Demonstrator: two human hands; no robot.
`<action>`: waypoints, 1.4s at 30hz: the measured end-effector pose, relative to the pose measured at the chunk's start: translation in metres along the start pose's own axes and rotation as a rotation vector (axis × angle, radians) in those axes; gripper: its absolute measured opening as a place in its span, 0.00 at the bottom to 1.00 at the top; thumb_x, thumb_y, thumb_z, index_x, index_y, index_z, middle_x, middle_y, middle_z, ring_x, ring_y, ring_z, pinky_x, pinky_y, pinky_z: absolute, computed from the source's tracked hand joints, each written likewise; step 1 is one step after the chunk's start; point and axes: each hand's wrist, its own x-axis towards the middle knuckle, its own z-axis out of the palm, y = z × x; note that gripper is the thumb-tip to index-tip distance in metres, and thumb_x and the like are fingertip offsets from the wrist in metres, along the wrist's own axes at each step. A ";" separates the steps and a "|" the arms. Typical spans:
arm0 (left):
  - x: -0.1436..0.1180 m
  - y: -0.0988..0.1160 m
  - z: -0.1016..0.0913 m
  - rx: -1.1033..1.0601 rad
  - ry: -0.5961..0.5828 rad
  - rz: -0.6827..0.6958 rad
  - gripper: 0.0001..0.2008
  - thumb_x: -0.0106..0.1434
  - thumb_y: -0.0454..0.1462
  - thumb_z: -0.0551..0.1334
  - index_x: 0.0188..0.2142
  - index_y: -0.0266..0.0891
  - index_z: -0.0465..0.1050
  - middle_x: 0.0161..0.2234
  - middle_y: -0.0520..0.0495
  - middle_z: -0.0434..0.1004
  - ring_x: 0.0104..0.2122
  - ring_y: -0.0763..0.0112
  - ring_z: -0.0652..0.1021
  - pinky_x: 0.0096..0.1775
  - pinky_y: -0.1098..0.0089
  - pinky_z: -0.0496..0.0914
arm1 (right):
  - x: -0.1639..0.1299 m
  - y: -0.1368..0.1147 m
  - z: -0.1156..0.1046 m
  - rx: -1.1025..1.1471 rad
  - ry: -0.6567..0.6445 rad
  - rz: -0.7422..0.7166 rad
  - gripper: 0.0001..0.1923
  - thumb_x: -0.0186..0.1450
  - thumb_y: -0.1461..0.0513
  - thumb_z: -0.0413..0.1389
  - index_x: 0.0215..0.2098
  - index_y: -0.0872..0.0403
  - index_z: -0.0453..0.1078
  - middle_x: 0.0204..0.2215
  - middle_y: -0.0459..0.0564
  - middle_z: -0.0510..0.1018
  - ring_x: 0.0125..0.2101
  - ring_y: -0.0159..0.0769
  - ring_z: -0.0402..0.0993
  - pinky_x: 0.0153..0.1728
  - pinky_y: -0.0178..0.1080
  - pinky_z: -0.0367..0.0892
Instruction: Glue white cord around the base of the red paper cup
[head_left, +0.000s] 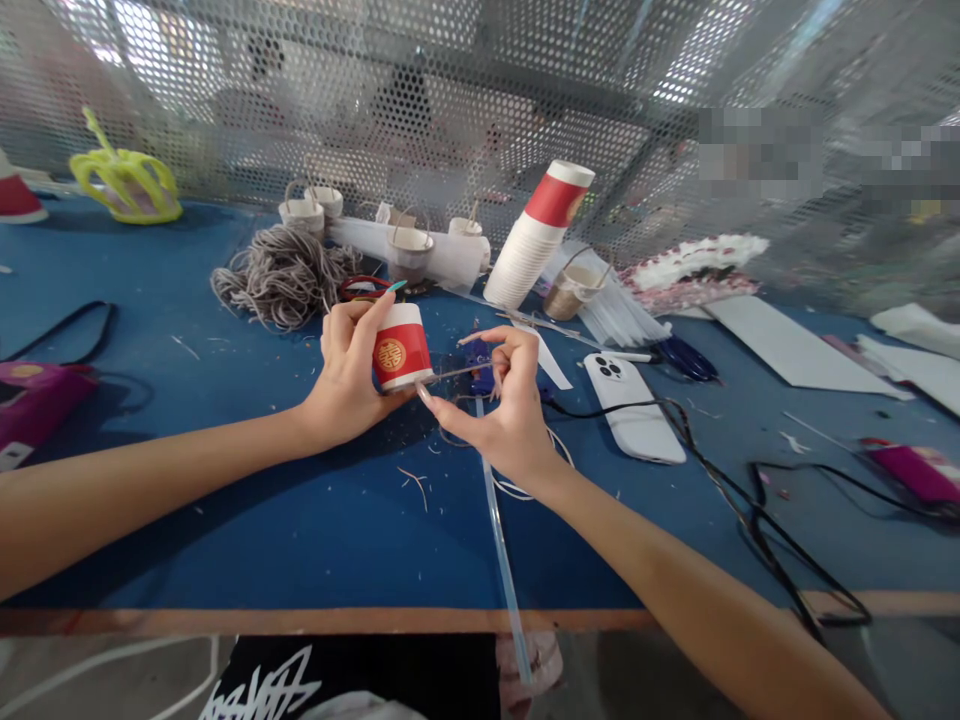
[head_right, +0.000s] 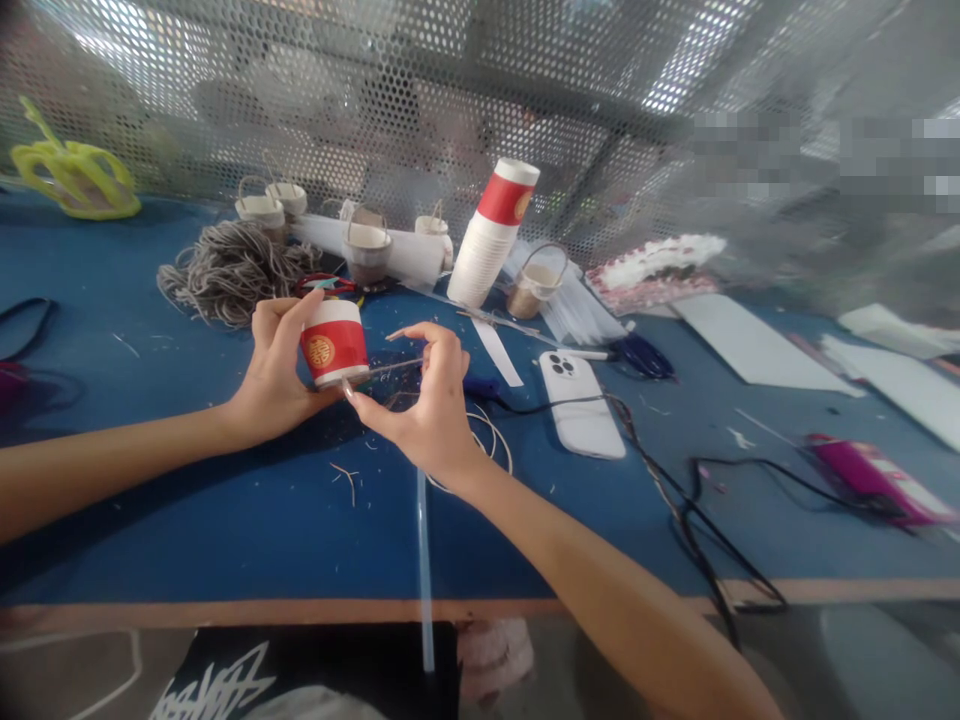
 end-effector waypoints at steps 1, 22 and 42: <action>0.000 0.000 0.000 0.001 0.001 -0.003 0.45 0.57 0.59 0.63 0.66 0.45 0.50 0.51 0.39 0.60 0.52 0.52 0.67 0.55 0.48 0.68 | 0.000 0.001 0.000 0.000 0.001 -0.008 0.31 0.52 0.55 0.66 0.47 0.47 0.56 0.45 0.49 0.65 0.42 0.41 0.62 0.41 0.48 0.63; 0.003 0.003 -0.003 -0.050 -0.035 0.014 0.45 0.56 0.54 0.68 0.66 0.44 0.49 0.51 0.40 0.60 0.53 0.53 0.68 0.56 0.50 0.69 | 0.003 0.006 -0.002 0.001 0.009 -0.073 0.31 0.53 0.55 0.64 0.49 0.47 0.55 0.45 0.50 0.63 0.40 0.40 0.61 0.40 0.48 0.65; 0.005 0.002 -0.009 -0.112 -0.085 -0.011 0.47 0.53 0.50 0.71 0.65 0.43 0.51 0.51 0.40 0.60 0.54 0.52 0.69 0.57 0.48 0.69 | 0.009 0.014 -0.009 0.002 0.007 -0.143 0.28 0.56 0.54 0.63 0.49 0.46 0.55 0.38 0.47 0.58 0.37 0.38 0.60 0.37 0.46 0.64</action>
